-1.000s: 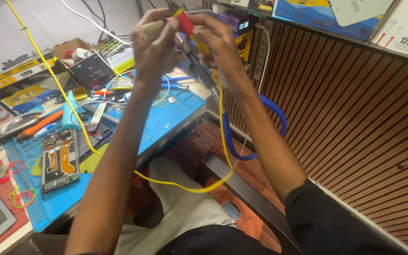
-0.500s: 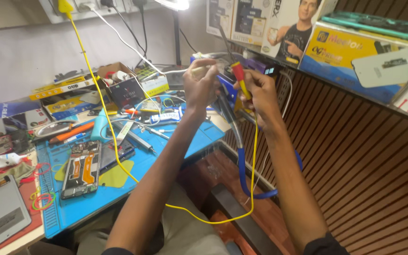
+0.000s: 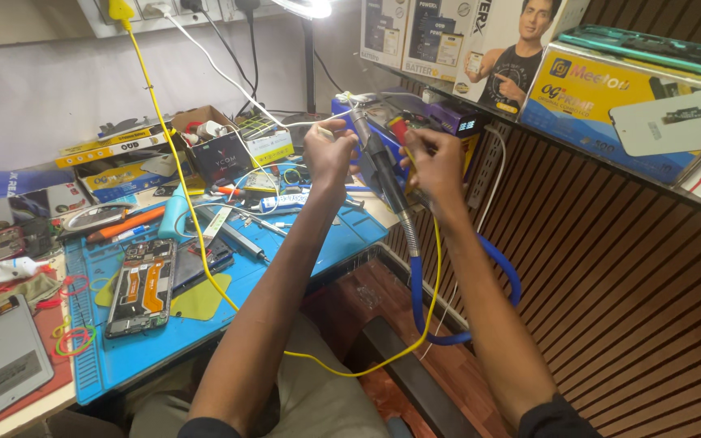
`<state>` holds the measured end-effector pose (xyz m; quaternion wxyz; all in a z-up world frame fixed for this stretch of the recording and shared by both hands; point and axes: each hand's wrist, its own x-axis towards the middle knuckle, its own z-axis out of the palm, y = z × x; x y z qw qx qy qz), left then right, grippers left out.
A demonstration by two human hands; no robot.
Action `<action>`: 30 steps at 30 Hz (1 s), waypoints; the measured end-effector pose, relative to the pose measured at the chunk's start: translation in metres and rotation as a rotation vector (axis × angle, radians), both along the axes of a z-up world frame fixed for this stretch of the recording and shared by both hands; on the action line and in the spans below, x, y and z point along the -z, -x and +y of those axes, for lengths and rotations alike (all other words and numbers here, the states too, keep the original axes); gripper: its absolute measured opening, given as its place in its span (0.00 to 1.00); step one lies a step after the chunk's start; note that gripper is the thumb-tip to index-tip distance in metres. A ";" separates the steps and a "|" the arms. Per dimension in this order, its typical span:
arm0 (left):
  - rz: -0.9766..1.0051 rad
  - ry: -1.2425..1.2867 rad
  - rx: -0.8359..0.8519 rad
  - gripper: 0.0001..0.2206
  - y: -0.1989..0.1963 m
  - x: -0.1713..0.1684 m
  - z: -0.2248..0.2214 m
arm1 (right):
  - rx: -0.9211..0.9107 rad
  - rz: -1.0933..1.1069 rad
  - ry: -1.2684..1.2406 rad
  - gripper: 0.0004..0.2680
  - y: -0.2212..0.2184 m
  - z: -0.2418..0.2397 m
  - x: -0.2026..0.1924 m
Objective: The person disassembles a mobile phone at a workbench, using a screwdriver to remove internal components and handling the screen and battery assembly by hand.
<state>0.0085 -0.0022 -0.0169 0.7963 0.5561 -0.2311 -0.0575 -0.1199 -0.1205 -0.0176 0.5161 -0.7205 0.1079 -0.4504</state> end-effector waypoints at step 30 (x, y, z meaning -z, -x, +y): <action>-0.279 -0.088 -0.104 0.13 0.009 0.005 -0.013 | 0.533 0.375 0.756 0.10 -0.010 0.044 -0.026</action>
